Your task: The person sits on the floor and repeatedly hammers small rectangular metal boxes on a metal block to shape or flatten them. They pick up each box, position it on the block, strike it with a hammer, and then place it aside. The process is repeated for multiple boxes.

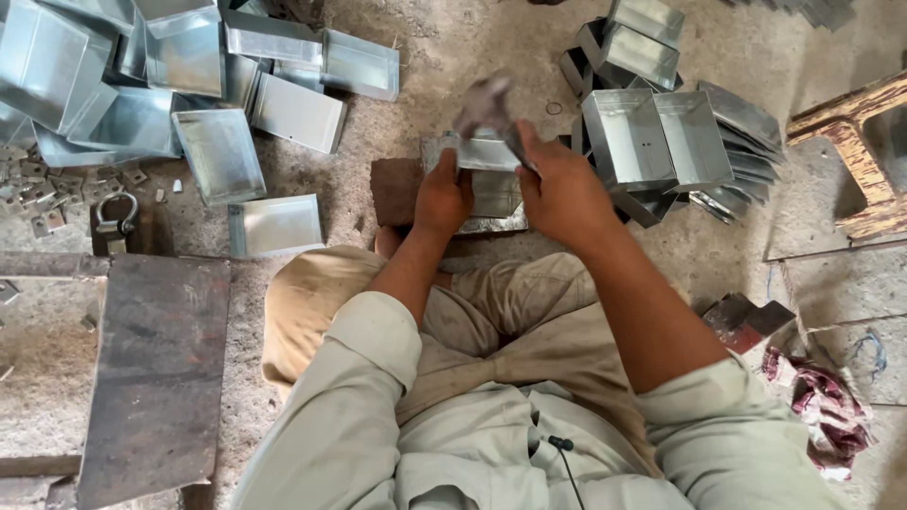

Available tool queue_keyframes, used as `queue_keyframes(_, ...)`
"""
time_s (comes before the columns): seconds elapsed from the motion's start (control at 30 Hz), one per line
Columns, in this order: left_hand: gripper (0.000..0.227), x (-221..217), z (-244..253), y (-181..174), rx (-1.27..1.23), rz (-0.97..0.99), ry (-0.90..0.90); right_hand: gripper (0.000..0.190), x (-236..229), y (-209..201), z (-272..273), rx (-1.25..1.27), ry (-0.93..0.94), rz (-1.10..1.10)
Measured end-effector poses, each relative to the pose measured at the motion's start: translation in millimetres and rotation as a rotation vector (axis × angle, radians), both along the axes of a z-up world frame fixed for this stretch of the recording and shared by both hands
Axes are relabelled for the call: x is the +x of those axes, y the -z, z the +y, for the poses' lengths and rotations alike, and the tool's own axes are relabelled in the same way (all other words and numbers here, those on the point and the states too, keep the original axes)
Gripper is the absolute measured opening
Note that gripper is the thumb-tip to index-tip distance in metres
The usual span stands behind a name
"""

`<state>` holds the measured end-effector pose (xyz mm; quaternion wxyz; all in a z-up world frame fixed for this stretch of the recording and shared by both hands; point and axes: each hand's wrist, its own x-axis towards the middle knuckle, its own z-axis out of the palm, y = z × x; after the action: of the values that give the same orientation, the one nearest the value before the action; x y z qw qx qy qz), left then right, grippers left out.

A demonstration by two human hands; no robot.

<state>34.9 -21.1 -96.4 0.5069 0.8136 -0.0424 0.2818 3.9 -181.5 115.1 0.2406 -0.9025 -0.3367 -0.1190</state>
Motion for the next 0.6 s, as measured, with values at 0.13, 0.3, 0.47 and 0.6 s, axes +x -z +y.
queue_keyframes(0.13,0.023,-1,6,-4,-0.029,0.002,-0.005,0.053,-9,-26,-9,0.183,0.102,-0.007)
queue_keyframes(0.3,0.021,-2,6,-11,-0.022,0.023,-0.002,0.051,-22,-38,0,0.307,0.065,-0.126)
queue_keyframes(0.47,0.026,-7,8,-15,-0.017,0.106,0.009,0.054,-15,-9,12,0.035,0.052,-0.021)
queue_keyframes(0.6,0.027,-11,19,-29,-0.130,0.042,0.076,0.050,-26,14,-17,0.275,0.219,0.184)
